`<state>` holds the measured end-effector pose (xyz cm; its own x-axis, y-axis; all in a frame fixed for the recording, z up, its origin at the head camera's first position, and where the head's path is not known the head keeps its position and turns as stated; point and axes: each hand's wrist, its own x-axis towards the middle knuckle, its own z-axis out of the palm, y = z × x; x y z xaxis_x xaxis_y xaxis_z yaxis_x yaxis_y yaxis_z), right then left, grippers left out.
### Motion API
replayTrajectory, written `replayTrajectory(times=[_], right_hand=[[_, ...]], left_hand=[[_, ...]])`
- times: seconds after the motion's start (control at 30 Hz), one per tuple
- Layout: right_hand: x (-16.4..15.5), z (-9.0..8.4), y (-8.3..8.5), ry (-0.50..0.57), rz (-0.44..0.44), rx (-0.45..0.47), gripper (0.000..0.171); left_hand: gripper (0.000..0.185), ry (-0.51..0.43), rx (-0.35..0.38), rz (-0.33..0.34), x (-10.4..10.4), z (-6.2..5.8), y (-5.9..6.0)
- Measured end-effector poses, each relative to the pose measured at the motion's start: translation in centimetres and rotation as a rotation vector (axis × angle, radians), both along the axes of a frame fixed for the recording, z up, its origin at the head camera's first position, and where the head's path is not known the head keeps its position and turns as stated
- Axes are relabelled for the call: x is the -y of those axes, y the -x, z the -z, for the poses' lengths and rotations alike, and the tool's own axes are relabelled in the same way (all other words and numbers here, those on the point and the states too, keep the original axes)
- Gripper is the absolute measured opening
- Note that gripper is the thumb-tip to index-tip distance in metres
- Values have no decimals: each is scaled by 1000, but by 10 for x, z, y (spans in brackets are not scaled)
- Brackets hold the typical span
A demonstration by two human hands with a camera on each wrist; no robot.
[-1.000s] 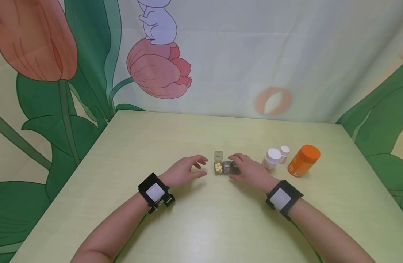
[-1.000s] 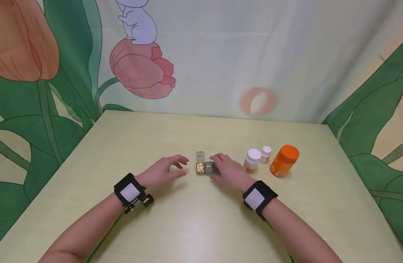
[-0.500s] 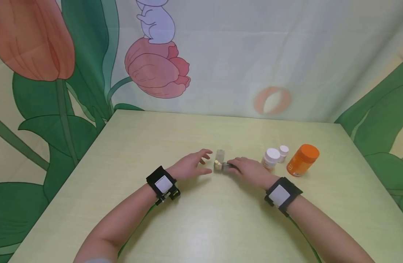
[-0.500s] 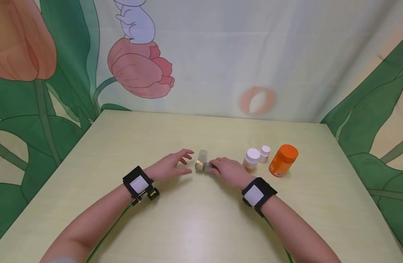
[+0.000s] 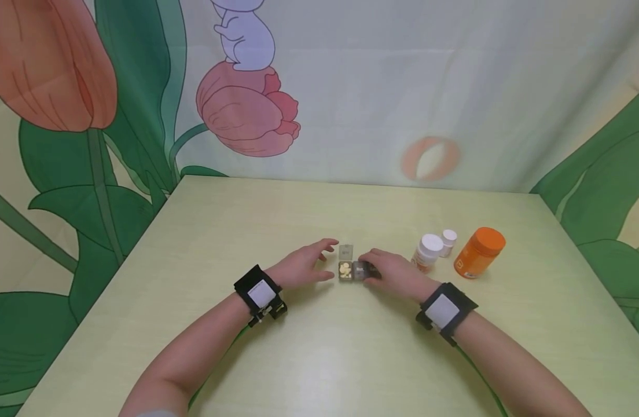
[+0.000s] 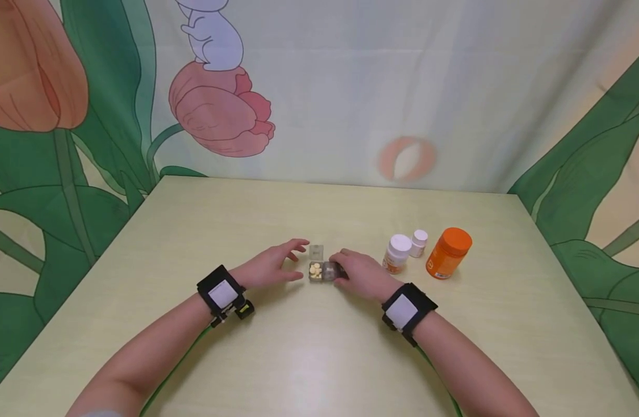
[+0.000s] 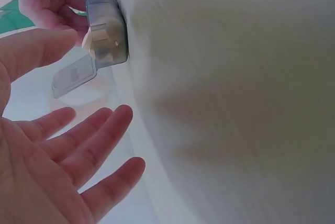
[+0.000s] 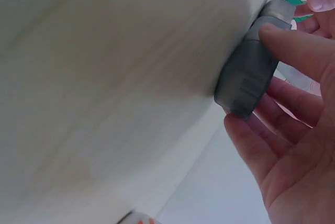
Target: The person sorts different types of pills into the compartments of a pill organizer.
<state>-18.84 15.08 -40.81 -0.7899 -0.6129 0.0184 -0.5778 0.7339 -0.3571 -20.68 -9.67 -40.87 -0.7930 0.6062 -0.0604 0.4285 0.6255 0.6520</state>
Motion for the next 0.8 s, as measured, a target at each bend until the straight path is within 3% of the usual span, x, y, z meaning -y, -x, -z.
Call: replayTrajectory(times=[0.23, 0.8], right_hand=[[0, 0, 0, 46, 29, 49, 47], [0, -2, -2, -1, 17, 47, 47]], left_hand=[[77, -20, 6, 11, 0, -1, -1], [76, -6, -9, 35, 0, 2, -2]])
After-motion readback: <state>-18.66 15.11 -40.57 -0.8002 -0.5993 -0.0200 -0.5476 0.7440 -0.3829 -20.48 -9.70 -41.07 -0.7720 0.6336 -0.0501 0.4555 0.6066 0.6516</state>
